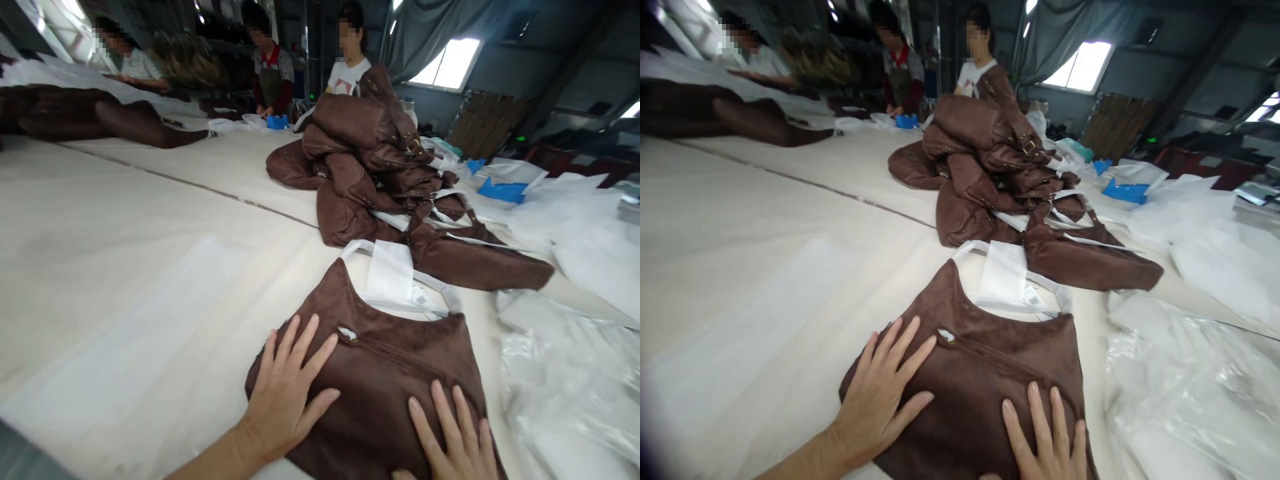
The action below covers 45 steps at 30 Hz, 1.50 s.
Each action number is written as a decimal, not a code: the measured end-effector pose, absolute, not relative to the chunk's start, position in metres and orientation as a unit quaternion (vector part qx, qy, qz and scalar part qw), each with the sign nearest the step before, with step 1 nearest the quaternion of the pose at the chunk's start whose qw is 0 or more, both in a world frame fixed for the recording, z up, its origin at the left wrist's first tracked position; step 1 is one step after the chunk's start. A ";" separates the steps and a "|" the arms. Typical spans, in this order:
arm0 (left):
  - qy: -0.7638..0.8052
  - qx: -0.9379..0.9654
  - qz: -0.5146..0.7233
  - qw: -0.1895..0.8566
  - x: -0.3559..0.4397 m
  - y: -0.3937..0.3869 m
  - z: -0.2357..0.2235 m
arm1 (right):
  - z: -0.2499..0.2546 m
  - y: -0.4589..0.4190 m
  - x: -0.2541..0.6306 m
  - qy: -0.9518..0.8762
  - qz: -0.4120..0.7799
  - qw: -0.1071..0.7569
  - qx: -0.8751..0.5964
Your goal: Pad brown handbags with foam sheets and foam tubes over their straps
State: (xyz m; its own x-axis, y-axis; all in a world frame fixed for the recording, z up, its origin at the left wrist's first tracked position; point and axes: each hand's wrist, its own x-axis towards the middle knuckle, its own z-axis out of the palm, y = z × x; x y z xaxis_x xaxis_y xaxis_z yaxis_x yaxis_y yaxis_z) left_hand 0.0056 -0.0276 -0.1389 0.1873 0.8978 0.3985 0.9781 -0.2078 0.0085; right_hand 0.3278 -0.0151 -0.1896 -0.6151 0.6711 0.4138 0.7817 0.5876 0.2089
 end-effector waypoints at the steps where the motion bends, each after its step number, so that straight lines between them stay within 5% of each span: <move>1: -0.613 -0.762 -0.165 0.130 0.006 -0.027 -0.139 | -0.185 -0.015 0.325 -0.879 -0.188 0.142 -0.414; 8: -0.532 -0.813 -0.203 0.119 0.005 -0.030 -0.134 | -0.161 -0.024 0.311 -0.867 -0.148 0.130 -0.457; 15: -0.302 -0.937 -0.167 -0.059 0.008 -0.033 -0.122 | -0.158 -0.026 0.308 -0.865 -0.152 0.122 -0.463; 24: -0.303 -0.928 -0.163 -0.140 0.011 -0.037 -0.121 | -0.122 -0.004 0.311 -0.898 -0.151 0.140 -0.389; 30: -0.303 -0.936 -0.158 -0.078 0.012 -0.040 -0.117 | -0.071 0.017 0.180 -0.934 -0.013 0.215 -0.284; 38: -0.353 -0.930 -0.103 -0.012 0.007 -0.047 -0.116 | -0.072 0.027 -0.031 -0.967 0.118 0.082 -0.211; 45: -0.323 -0.941 -0.099 -0.007 0.006 -0.039 -0.124 | -0.109 0.031 -0.102 -0.955 0.115 0.061 -0.266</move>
State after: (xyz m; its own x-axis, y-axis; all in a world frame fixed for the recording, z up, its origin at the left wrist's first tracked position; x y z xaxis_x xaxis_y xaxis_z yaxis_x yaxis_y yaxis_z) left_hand 0.0059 -0.0391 -0.1243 0.7714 0.6099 0.1818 0.6069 -0.7909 0.0781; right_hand -0.1016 0.0315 -0.1093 -0.8504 0.5231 0.0560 0.4948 0.8314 -0.2528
